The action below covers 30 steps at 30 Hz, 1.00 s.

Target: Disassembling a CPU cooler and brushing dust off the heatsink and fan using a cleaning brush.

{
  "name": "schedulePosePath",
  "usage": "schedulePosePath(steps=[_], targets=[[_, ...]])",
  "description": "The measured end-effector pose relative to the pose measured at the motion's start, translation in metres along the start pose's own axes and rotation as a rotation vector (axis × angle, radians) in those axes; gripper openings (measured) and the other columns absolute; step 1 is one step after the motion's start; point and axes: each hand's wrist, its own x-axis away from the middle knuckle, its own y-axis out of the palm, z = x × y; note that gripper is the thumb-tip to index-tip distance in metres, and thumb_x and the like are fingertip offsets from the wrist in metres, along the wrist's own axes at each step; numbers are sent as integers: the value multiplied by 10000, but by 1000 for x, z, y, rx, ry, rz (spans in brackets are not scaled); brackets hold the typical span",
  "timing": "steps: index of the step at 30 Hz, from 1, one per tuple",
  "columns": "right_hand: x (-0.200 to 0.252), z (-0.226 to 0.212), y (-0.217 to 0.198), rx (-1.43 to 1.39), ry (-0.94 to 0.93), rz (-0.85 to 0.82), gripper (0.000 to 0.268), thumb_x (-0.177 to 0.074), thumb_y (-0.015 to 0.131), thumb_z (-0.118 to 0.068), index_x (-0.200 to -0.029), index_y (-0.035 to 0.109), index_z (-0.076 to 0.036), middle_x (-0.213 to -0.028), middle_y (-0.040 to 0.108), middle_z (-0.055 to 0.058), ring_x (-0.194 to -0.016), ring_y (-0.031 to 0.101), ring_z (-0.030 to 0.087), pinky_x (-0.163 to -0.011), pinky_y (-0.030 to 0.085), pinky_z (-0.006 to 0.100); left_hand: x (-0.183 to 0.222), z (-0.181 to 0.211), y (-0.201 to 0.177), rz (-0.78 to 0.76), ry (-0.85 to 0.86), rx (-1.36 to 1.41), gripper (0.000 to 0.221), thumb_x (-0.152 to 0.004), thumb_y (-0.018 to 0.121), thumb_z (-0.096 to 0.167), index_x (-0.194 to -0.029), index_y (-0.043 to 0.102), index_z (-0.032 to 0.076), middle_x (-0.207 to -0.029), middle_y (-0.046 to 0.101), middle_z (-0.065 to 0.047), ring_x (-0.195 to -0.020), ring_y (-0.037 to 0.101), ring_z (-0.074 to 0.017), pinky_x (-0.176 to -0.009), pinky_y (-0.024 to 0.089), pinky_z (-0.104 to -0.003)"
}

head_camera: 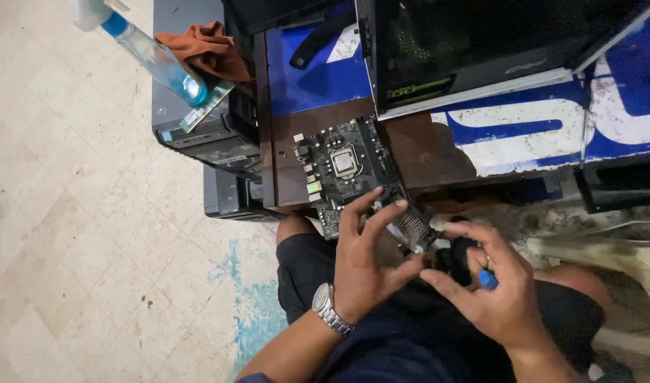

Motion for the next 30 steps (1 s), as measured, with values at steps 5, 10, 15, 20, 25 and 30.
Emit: schedulePosePath(steps=[5, 10, 15, 20, 25, 30], targets=[[8, -8, 12, 93, -15, 105, 450, -767, 869, -247, -1127, 654, -84, -550, 399, -22, -472, 319, 76, -463, 288, 233, 11, 6, 7, -5, 101, -82, 646, -824, 814, 207, -1398, 521, 254, -1450, 429, -206, -1320, 536, -375, -924, 628, -418], [15, -12, 14, 110, 65, 138, 348, -784, 834, -192, -1062, 645, -101, -590, 443, -35, -491, 332, 81, -478, 311, 244, 14, 5, 5, 18, 156, -67, 533, -879, 776, 277, -1361, 550, 240, -1420, 439, -189, -1333, 520, -372, -963, 644, -432], [16, -15, 8, 52, 231, 41, 323, -775, 848, -260, -1018, 674, -138, -491, 384, -34, -466, 318, 88, -487, 293, 266, 24, -4, 9, 90, 251, -101, 516, -932, 792, 266, -1384, 542, 263, -1490, 417, -146, -1396, 482, -386, -1003, 613, -429], [16, -13, -2, -127, 241, -20, 315, -787, 846, -242, -1008, 673, -99, -518, 487, -4, -449, 432, 78, -472, 369, 241, 23, 4, 0, 77, 281, -105, 502, -960, 792, 238, -1396, 543, 257, -1478, 420, -153, -1397, 503, -391, -1017, 612, -427], [17, -16, 0, -37, 195, -21, 441, -739, 890, -244, -1087, 651, -115, -747, 594, -11, -527, 448, 75, -504, 376, 238, 18, 17, -6, 49, 234, -73, 545, -972, 743, 351, -1450, 497, 261, -1489, 403, -198, -1358, 517, -355, -957, 655, -399], [15, -17, 3, 42, 111, 18, 395, -821, 824, -230, -1186, 699, -142, -514, 343, -23, -476, 285, 79, -495, 266, 240, 13, 23, -6, -95, -118, 225, 717, -811, 838, 173, -1437, 491, 222, -1434, 380, -166, -1343, 520, -313, -1028, 638, -409]])
